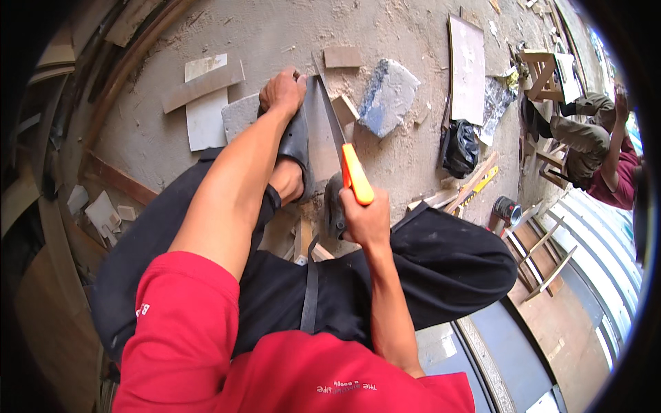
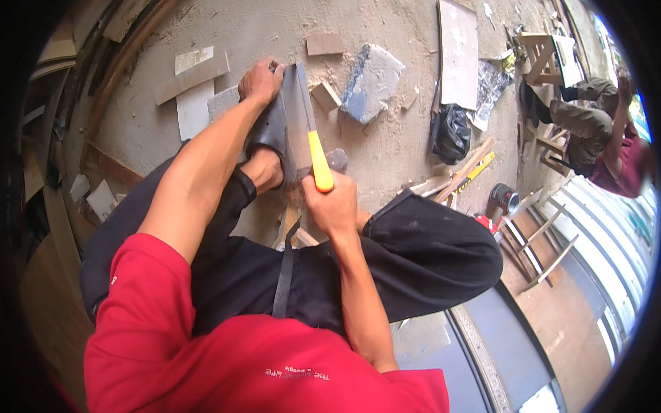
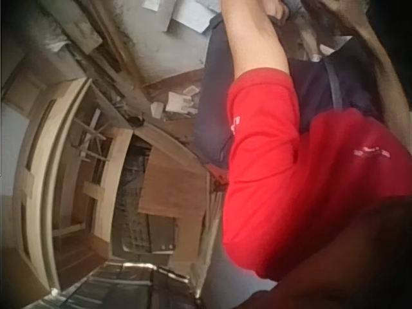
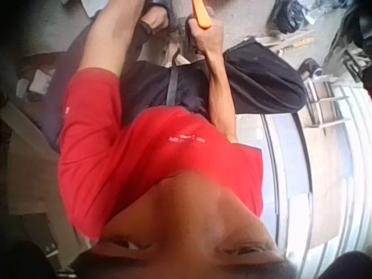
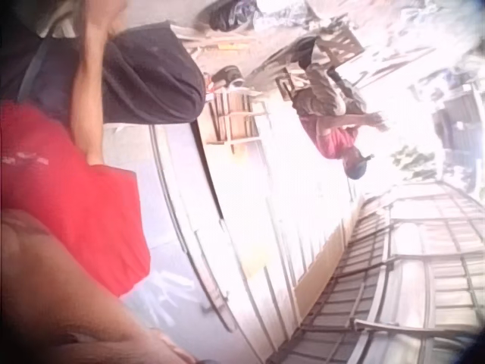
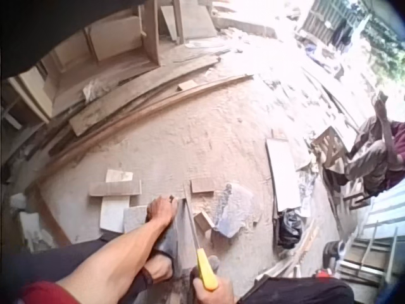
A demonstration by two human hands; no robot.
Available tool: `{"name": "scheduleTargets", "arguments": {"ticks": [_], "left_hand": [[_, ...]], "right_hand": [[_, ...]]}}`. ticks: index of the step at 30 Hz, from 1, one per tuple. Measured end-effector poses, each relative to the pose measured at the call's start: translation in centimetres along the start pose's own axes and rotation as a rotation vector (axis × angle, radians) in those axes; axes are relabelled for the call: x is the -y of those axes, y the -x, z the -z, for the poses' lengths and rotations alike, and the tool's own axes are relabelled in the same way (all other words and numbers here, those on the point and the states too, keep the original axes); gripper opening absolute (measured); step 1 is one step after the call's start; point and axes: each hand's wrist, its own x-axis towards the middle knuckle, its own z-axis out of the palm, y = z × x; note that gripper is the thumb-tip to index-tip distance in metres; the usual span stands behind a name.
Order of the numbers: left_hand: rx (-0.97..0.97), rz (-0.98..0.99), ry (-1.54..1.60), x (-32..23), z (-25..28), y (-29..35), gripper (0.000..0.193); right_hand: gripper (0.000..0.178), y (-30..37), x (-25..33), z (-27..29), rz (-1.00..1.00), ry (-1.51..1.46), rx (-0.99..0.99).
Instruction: The person sits on the floor and uses a hand saw to cut a small rectangular piece of wood. They hold the wood with one hand and saw with the other, producing sawdust. The person adjusts the wood's position and continues cutting until the clip ends.
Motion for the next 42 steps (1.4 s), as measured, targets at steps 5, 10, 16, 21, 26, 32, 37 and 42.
{"name": "scheduleTargets", "arguments": {"ticks": [5, 10, 16, 21, 26, 32, 37, 42], "left_hand": [[-0.119, 0.079, 0.01, -1.3, -1.1, -0.2, 0.032], [-0.125, 0.144, -0.012, -0.7, -1.4, -0.7, 0.034], [-0.006, 0.111, -0.064, -1.7, -0.4, -1.0, 0.039], [-0.003, 0.099, -0.095, -1.0, -1.1, -0.9, 0.042], [0.033, 0.18, -0.089, -2.0, -0.5, -1.2, 0.044], [-0.019, 0.161, -0.044, -1.6, -1.0, -1.1, 0.045], [-0.071, 0.166, -0.048, -1.3, -1.3, -1.7, 0.043], [-0.006, 0.157, -0.089, -1.6, -0.8, -1.3, 0.048]], "right_hand": [[0.027, -4.8, -2.3, -3.4, 0.007, -0.017, -0.004], [0.024, -1.9, -0.3, -0.1, -0.041, 0.04, 0.093], [0.022, -2.9, -0.4, 0.5, -0.15, -0.058, 0.097], [0.02, -2.5, -0.1, -0.3, -0.174, -0.005, 0.091], [0.019, -0.2, 0.5, 1.3, -0.19, -0.075, 0.073], [0.024, -3.3, 0.2, -0.9, -0.084, -0.008, 0.027], [0.024, -1.0, 1.1, 0.7, -0.056, 0.012, 0.057], [0.027, -5.0, -1.0, -1.7, -0.046, -0.057, -0.019]]}}
